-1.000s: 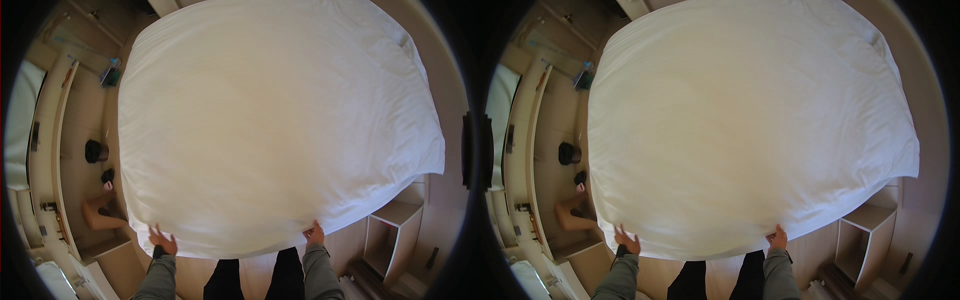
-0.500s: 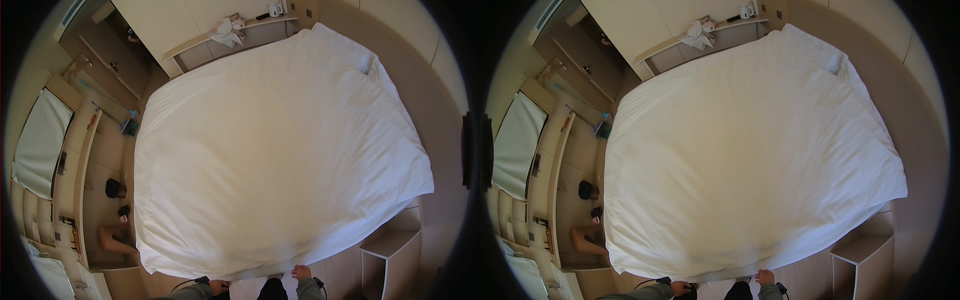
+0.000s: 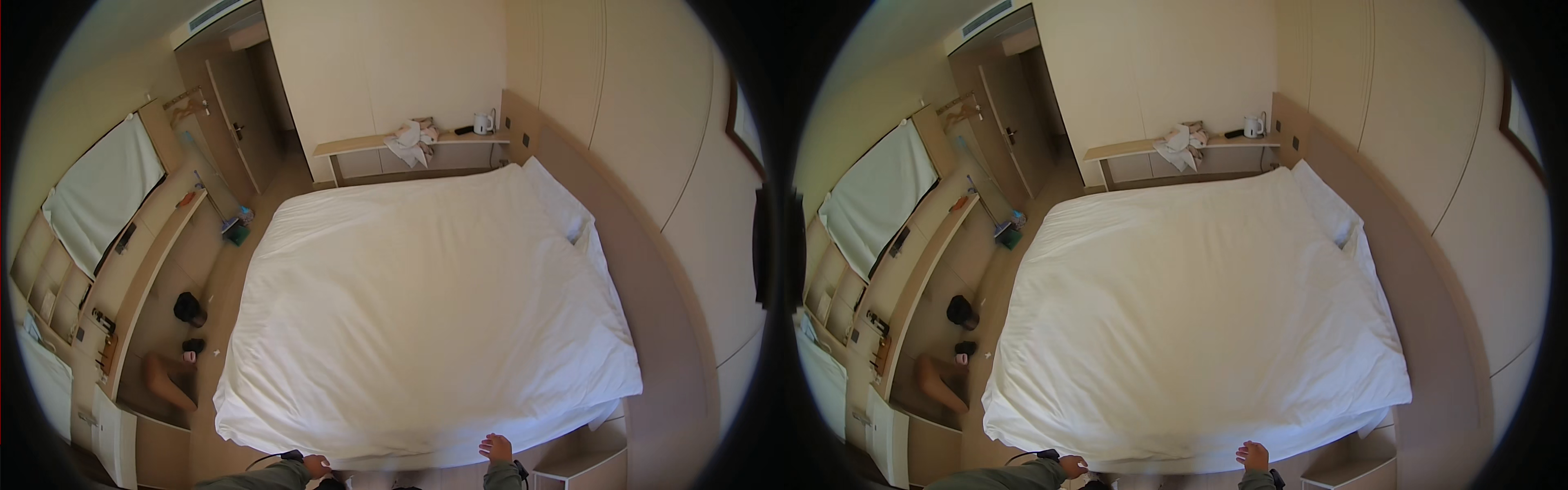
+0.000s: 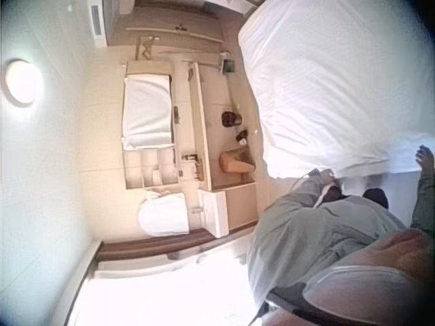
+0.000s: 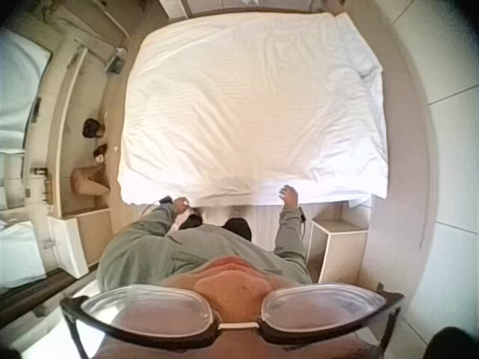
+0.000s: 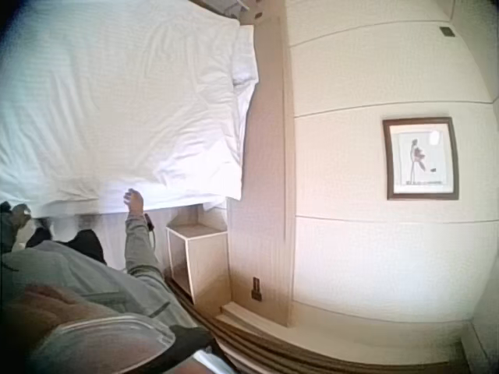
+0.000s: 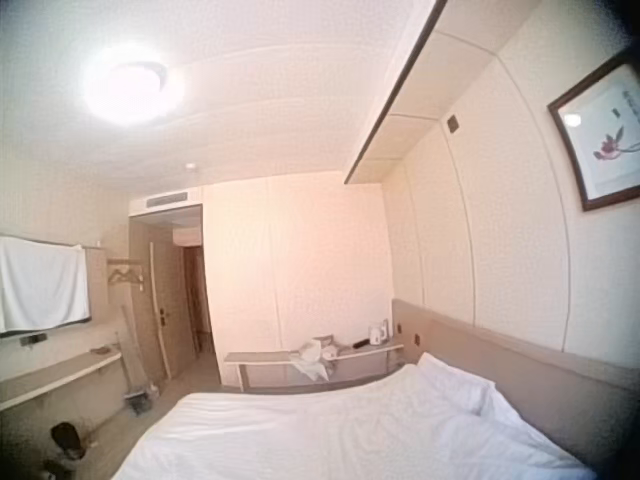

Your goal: Making a bed in a hotel room.

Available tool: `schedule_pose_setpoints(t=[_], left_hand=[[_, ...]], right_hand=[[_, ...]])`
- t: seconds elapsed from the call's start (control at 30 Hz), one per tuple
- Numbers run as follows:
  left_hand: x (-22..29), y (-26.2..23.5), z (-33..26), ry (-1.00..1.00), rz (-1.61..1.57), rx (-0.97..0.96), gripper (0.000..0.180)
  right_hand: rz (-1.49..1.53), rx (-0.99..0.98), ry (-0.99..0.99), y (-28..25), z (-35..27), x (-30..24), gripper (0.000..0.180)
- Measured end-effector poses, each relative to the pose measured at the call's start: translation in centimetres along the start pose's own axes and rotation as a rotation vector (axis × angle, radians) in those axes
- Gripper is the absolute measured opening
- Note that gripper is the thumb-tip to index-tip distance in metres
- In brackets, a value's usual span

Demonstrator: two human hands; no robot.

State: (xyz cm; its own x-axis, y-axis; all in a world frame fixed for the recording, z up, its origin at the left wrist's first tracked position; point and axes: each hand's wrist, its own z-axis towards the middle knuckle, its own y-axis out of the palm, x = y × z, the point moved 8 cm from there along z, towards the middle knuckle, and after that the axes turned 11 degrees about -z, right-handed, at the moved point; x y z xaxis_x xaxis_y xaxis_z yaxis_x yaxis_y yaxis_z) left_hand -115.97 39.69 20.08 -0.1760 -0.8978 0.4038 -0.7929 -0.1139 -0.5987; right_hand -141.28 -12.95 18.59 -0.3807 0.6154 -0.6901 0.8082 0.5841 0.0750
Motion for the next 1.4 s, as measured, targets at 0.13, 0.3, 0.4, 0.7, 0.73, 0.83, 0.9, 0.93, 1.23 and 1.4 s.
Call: schedule_pose_setpoints(t=[0.13,0.3,0.4,0.7,0.73,0.83,0.9,0.93,1.23,1.4], left_hand=[[-0.1,-1.3,-1.8,0.088,-0.065,0.125,0.037],[5.2,-8.1,-6.5,0.244,-0.238,0.364,0.030],[9.3,-14.4,-9.0,0.353,-0.419,0.489,0.022],[10.0,-25.3,-15.6,0.453,-0.623,0.539,0.026],[8.9,-25.1,-15.7,0.429,-0.628,0.489,0.026],[4.1,-22.4,-15.0,0.425,-0.586,0.462,0.029],[2.9,-21.5,-15.0,0.441,-0.512,0.382,0.033],[1.7,-21.0,-14.9,0.439,-0.507,0.367,0.033],[-10.5,-19.2,-14.2,0.391,-0.467,0.222,0.038],[-18.0,-17.1,-12.7,0.277,-0.404,0.238,0.034]], right_hand=[[0.017,0.046,-0.263,4.0,-6.4,-12.9,0.026],[0.070,0.011,-0.524,8.5,-17.3,-25.6,0.024],[-0.001,-0.097,-0.763,12.8,-25.7,-32.4,0.023],[-0.246,-0.791,-1.248,31.9,-53.5,-38.1,0.040],[-0.252,-0.795,-1.245,33.7,-55.4,-38.0,0.040],[-0.291,-1.188,-1.453,40.2,-65.3,-36.1,0.038],[-0.268,-1.392,-1.492,43.2,-71.0,-35.1,0.027],[-0.285,-1.495,-1.482,45.0,-73.4,-34.7,0.025],[-0.147,-1.831,-1.328,55.7,-80.2,-30.0,0.024],[-0.113,-1.839,-1.237,59.8,-80.9,-27.5,0.024]])
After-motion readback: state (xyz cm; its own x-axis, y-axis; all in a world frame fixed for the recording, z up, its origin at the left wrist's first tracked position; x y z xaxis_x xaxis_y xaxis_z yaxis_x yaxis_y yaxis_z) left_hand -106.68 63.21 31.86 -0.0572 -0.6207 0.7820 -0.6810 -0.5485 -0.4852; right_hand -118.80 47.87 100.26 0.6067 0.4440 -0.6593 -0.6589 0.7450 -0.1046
